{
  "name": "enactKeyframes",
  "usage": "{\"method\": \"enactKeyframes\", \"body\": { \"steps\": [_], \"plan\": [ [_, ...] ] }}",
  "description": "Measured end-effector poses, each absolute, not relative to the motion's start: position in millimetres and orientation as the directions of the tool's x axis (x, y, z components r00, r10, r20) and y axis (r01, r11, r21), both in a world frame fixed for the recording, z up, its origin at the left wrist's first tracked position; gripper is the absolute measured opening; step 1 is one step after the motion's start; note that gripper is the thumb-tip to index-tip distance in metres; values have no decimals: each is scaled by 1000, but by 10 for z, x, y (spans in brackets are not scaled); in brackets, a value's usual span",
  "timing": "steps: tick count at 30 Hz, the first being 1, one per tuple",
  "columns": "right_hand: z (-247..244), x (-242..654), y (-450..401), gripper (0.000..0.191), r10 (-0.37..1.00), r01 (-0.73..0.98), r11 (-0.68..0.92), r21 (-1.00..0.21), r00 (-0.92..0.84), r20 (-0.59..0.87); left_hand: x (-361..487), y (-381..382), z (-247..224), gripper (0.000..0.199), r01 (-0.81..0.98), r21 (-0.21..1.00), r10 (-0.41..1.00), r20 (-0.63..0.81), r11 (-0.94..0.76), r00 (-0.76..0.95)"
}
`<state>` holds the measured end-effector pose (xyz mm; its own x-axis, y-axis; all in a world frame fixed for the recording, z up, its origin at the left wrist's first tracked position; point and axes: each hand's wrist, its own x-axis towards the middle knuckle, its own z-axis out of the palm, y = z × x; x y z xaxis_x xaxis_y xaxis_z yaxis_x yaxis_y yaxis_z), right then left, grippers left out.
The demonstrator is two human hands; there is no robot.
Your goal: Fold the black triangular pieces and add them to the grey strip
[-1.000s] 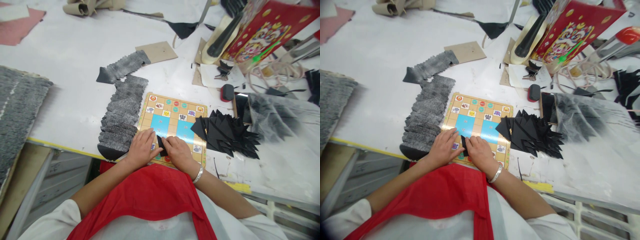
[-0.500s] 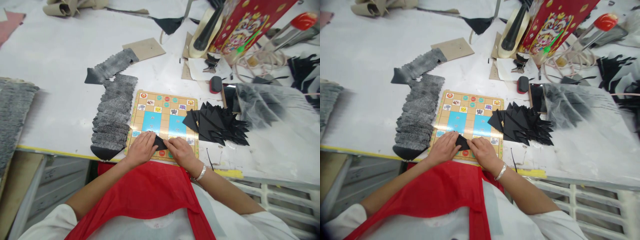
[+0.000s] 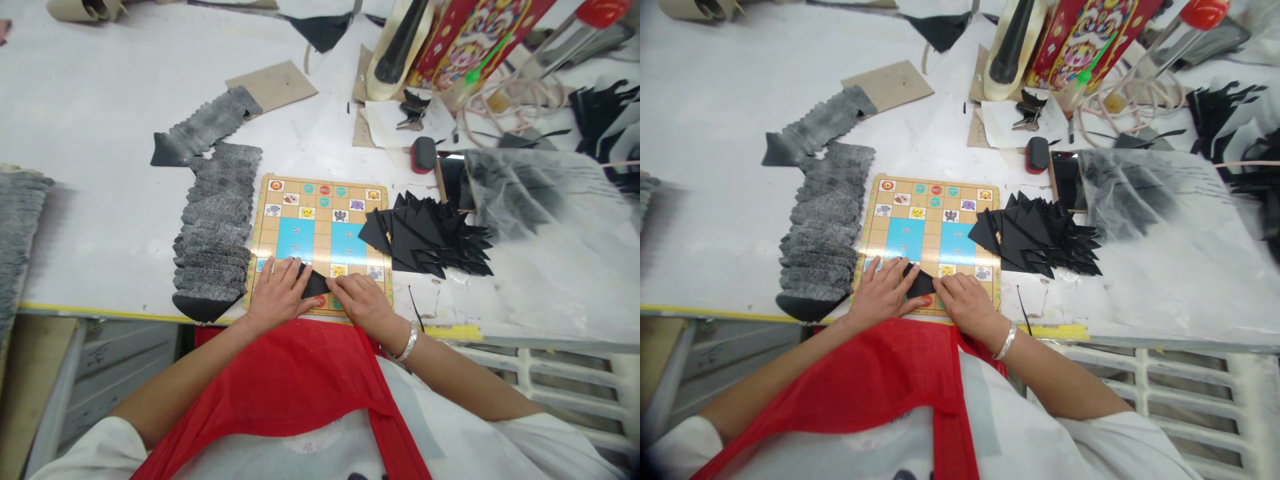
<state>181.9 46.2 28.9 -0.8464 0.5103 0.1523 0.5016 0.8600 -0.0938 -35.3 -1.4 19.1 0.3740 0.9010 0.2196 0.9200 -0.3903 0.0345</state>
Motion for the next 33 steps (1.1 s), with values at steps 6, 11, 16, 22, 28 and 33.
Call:
{"method": "enactKeyframes", "body": {
  "steps": [6, 11, 16, 22, 28, 33],
  "plan": [
    [301, 1850, 424, 30, 538, 529, 843, -97, -832, 136, -306, 7, 134, 74, 867, 12, 852, 192, -499, 487],
    [325, 1874, 398, 30, 544, 538, 839, -83, -830, 120, -293, 3, 129, 81, 871, 58, 871, 97, -489, 482],
    [338, 1912, 364, 31, 547, 541, 837, -86, -830, 110, -252, -29, 159, 72, 875, 93, 879, 82, -475, 469],
    [315, 1954, 357, 31, 585, 564, 807, -177, -804, 108, -207, -54, 133, 69, 873, 121, 881, 102, -473, 463],
    [237, 1978, 328, 34, 754, 667, 644, -374, -636, 164, -204, -72, 118, 69, 871, 163, 886, 95, -464, 455],
    [231, 1987, 272, 36, 687, 650, 721, -239, -717, 121, -210, -76, 138, 69, 872, 164, 888, 70, -460, 455]
  ]
}}
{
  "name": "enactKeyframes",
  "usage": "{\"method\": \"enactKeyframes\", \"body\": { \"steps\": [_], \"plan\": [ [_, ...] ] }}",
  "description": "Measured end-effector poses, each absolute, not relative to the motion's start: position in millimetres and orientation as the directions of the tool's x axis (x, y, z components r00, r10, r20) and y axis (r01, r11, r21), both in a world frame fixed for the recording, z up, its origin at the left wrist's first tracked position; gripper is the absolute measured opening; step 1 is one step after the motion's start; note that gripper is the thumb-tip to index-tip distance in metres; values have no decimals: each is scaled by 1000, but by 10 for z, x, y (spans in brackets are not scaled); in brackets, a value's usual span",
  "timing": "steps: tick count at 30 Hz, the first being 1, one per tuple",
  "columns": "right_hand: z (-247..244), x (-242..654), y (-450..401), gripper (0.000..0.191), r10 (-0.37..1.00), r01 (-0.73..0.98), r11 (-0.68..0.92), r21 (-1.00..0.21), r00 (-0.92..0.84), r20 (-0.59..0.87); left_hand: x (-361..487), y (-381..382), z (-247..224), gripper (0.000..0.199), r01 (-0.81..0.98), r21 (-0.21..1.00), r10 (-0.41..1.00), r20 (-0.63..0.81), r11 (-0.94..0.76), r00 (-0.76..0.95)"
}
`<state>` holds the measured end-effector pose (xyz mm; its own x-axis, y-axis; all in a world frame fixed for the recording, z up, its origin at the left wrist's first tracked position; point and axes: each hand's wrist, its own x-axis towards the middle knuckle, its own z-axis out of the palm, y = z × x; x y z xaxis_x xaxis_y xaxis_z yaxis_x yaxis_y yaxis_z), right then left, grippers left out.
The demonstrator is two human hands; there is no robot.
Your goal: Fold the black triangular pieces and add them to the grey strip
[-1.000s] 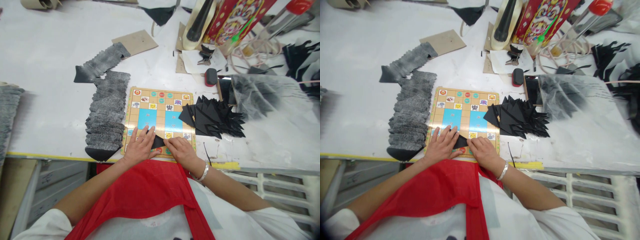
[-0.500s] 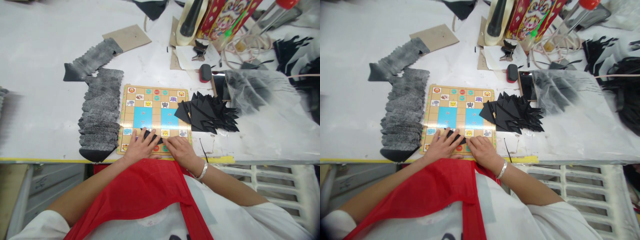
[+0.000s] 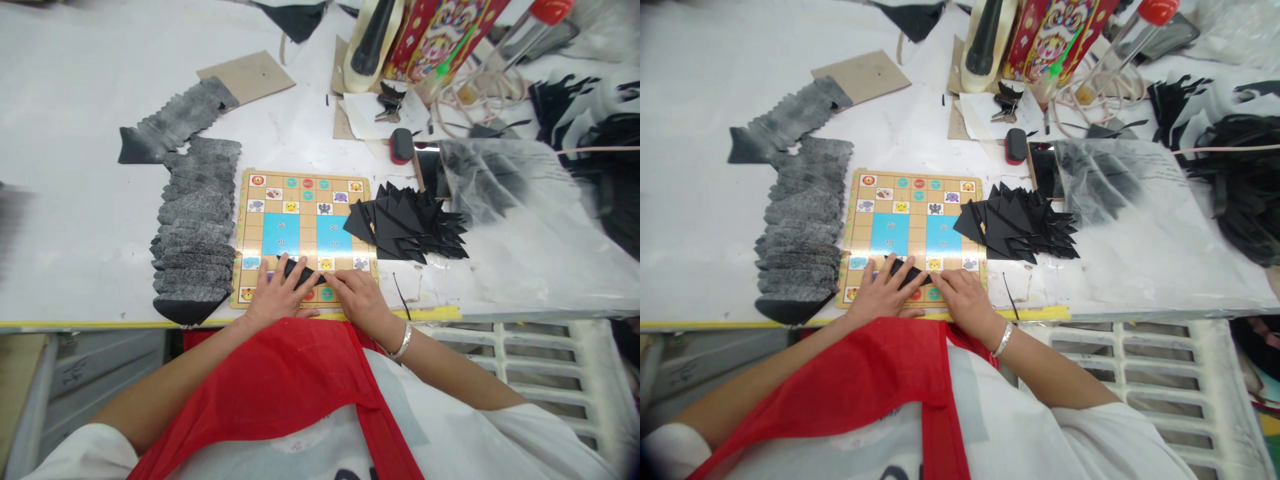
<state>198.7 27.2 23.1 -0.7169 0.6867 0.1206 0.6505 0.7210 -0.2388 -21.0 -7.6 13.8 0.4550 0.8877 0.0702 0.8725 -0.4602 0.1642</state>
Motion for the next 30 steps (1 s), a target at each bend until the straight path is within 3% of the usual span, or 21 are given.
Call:
{"method": "enactKeyframes", "body": {
  "steps": [8, 16, 21, 30],
  "plan": [
    [338, 1963, 253, 38, 630, 629, 776, -55, -776, 16, -201, -39, 222, 69, 870, 145, 881, 55, -472, 469],
    [417, 1979, 268, 40, 613, 612, 788, -62, -790, 0, -489, -12, 331, 73, 927, 92, 930, 78, -365, 358],
    [497, 1879, 260, 33, 644, 642, 763, -79, -765, 8, -230, -68, 218, 74, 845, 113, 850, 151, -522, 505],
    [392, 1914, 169, 31, 676, 675, 737, -40, -734, 67, -214, -115, -70, 70, 824, 78, 794, 330, -561, 509]
  ]
}}
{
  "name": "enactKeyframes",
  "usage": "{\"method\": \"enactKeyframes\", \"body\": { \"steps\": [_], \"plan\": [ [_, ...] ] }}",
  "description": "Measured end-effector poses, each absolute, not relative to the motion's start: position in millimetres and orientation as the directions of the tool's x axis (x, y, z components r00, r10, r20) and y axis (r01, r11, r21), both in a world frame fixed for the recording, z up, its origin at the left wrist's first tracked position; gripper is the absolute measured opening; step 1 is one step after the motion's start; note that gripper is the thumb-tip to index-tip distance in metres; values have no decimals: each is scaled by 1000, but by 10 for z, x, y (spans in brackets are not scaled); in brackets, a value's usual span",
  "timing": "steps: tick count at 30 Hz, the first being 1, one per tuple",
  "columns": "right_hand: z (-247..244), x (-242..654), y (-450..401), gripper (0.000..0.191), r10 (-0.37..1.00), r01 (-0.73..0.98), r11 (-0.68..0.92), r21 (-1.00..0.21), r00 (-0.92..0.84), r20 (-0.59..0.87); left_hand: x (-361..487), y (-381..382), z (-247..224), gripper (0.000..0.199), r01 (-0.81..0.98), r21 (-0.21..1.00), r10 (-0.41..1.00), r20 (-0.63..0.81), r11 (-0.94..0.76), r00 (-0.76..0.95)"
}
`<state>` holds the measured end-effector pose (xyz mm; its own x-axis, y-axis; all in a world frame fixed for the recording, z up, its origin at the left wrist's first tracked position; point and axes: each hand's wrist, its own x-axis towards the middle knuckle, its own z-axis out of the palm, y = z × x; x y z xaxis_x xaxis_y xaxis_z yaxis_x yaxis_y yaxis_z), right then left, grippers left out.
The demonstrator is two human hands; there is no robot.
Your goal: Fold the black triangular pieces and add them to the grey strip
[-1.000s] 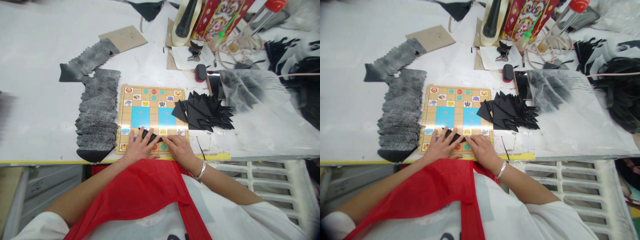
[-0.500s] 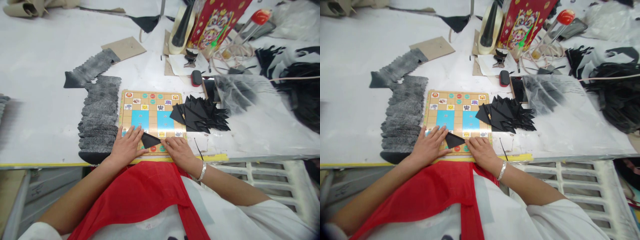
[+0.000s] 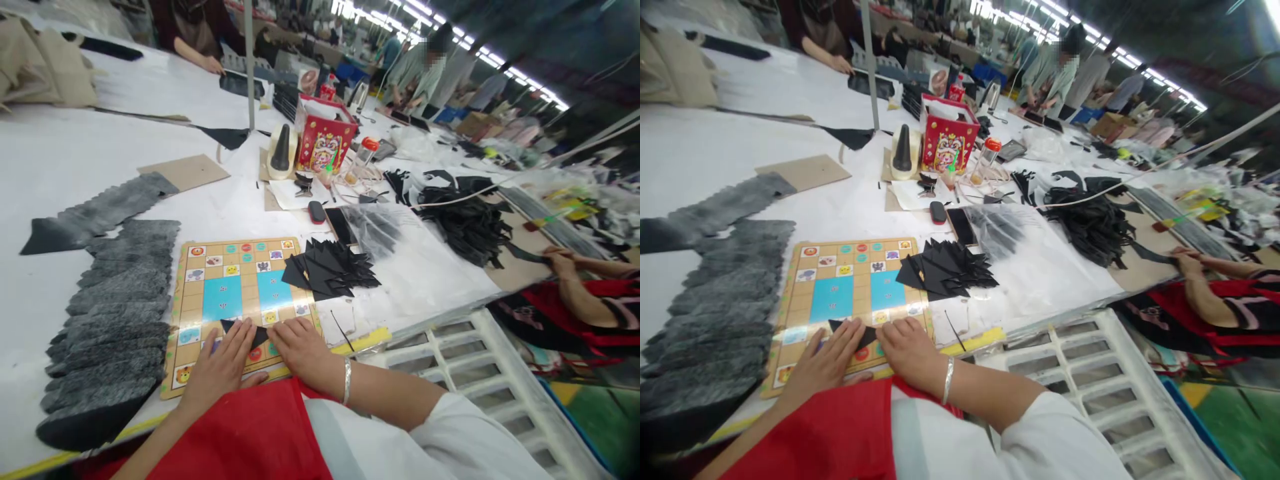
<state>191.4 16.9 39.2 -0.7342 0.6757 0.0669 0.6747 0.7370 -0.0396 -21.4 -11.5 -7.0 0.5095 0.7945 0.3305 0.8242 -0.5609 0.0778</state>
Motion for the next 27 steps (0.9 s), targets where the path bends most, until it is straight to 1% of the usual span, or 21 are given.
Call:
{"method": "enactKeyframes", "body": {
  "steps": [3, 6, 9, 12, 14, 16, 18, 20, 21, 22, 25, 27],
  "plan": [
    [407, 1955, 182, 26, 717, 707, 695, -129, -693, 70, -249, -142, -120, 70, 833, 49, 796, 331, -551, 507],
    [434, 1845, 261, 16, 804, 773, 587, -241, -591, 61, -200, -156, -147, 73, 832, 34, 794, 323, -554, 516],
    [439, 1661, 357, 13, 859, 825, 490, -282, -511, -2, -112, -163, -136, 74, 857, 80, 830, 312, -509, 463],
    [457, 1627, 476, 10, 858, 832, 472, -290, -510, -65, -86, -177, -97, 79, 865, 119, 843, 320, -488, 432],
    [502, 1768, 596, 8, 875, 857, 445, -258, -478, -78, -122, -195, -69, 80, 868, 143, 844, 351, -476, 405],
    [577, 2006, 743, 9, 934, 925, 346, -156, -355, -35, -176, -218, -48, 78, 870, 173, 844, 387, -461, 371],
    [651, 2232, 880, 12, 976, 979, 203, -16, -201, 86, -217, -234, -38, 74, 864, 192, 840, 404, -465, 362],
    [674, 2329, 978, 16, 968, 990, 127, 63, -138, 211, -223, -231, -48, 68, 851, 208, 831, 418, -482, 368],
    [654, 2311, 1010, 20, 955, 987, 144, 69, -157, 250, -213, -222, -61, 65, 842, 219, 824, 426, -493, 372],
    [610, 2254, 1034, 24, 941, 979, 199, 56, -206, 270, -198, -210, -75, 61, 832, 233, 818, 437, -504, 373],
    [406, 2000, 1079, 33, 869, 894, 446, -53, -418, 264, -172, -196, -96, 47, 808, 256, 798, 472, -530, 374],
    [307, 1919, 1109, 32, 828, 840, 531, -108, -488, 274, -219, -233, -58, 39, 797, 238, 773, 502, -555, 388]
  ]
}}
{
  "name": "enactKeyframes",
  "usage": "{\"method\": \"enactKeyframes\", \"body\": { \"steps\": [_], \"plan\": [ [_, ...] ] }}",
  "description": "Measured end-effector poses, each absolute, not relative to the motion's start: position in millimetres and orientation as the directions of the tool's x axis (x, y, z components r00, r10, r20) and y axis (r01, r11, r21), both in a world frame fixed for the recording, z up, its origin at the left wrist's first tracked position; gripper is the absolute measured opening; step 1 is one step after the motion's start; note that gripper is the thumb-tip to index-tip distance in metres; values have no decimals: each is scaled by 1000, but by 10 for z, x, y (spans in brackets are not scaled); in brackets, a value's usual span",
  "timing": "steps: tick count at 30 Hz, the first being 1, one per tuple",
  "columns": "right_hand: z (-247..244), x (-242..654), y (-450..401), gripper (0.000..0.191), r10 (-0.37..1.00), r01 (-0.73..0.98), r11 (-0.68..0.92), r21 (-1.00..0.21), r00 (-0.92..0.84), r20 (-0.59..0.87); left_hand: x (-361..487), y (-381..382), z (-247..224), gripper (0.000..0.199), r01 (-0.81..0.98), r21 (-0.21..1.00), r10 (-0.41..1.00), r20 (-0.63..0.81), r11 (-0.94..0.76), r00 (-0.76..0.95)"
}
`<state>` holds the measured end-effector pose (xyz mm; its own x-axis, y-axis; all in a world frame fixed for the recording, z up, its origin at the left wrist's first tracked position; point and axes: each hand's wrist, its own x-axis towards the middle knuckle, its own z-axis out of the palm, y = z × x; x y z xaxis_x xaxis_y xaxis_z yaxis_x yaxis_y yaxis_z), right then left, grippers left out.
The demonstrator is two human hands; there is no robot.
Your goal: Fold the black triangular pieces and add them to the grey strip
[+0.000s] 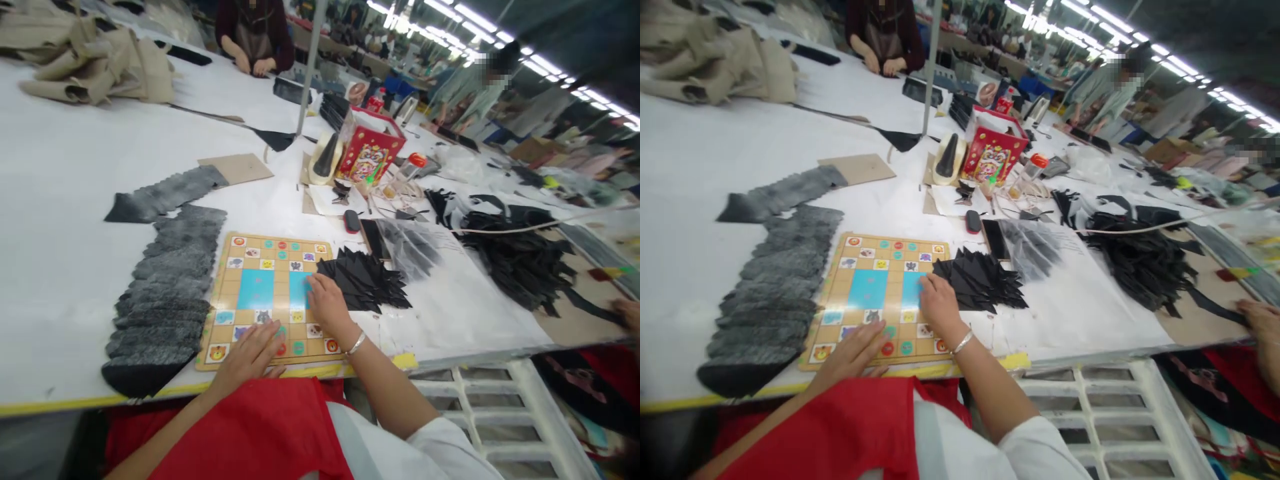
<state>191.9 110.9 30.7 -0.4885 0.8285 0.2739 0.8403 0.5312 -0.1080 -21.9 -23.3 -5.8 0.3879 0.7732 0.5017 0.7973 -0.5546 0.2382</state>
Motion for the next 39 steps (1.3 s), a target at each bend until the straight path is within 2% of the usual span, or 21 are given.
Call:
{"method": "enactKeyframes", "body": {
  "steps": [4, 7, 9, 11, 13, 16, 18, 23, 27, 33, 36, 39],
  "plan": [
    [289, 2012, 1319, 29, 845, 881, 463, -94, -407, 346, -528, -418, 110, 29, 771, 200, 709, 576, -604, 406],
    [358, 1882, 1391, 30, 796, 845, 525, -100, -446, 409, -846, -630, 215, 20, 827, 247, 740, 617, -505, 268],
    [438, 1598, 1201, 28, 704, 724, 675, -146, -571, 423, -1046, -794, 251, 16, 885, 295, 784, 609, -360, 117],
    [495, 1203, 864, 24, 561, 523, 826, -210, -725, 400, -1230, -948, 254, 16, 926, 324, 824, 566, -192, -27],
    [488, 777, 514, 21, 404, 329, 911, -250, -835, 373, -1389, -1075, 231, 17, 941, 331, 843, 525, -77, -116],
    [395, 234, 160, 20, 197, 122, 968, -220, -912, 361, -1550, -1216, 180, 17, 938, 346, 849, 502, -25, -162],
    [348, -23, 53, 23, 125, 70, 985, -159, -920, 370, -1596, -1289, 153, 17, 927, 374, 840, 507, -15, -191],
    [398, -342, -6, 34, 186, 163, 982, -101, -934, 304, -1612, -1386, 127, 12, 854, 511, 784, 488, 101, -385],
    [452, -397, -7, 20, 194, 167, 978, -126, -949, 248, -1648, -1373, 114, 14, 808, 572, 764, 457, 139, -455],
    [568, -539, -48, 28, 316, 266, 938, -224, -919, 234, -1709, -1340, 31, 21, 867, 495, 810, 481, 64, -334],
    [644, -686, -75, 33, 369, 335, 920, -206, -915, 161, -1747, -1344, 12, 23, 897, 441, 832, 483, 39, -274],
    [683, -828, -55, 28, 395, 381, 912, -152, -916, 71, -1801, -1343, 26, 25, 927, 373, 857, 467, 32, -217]
  ]
}}
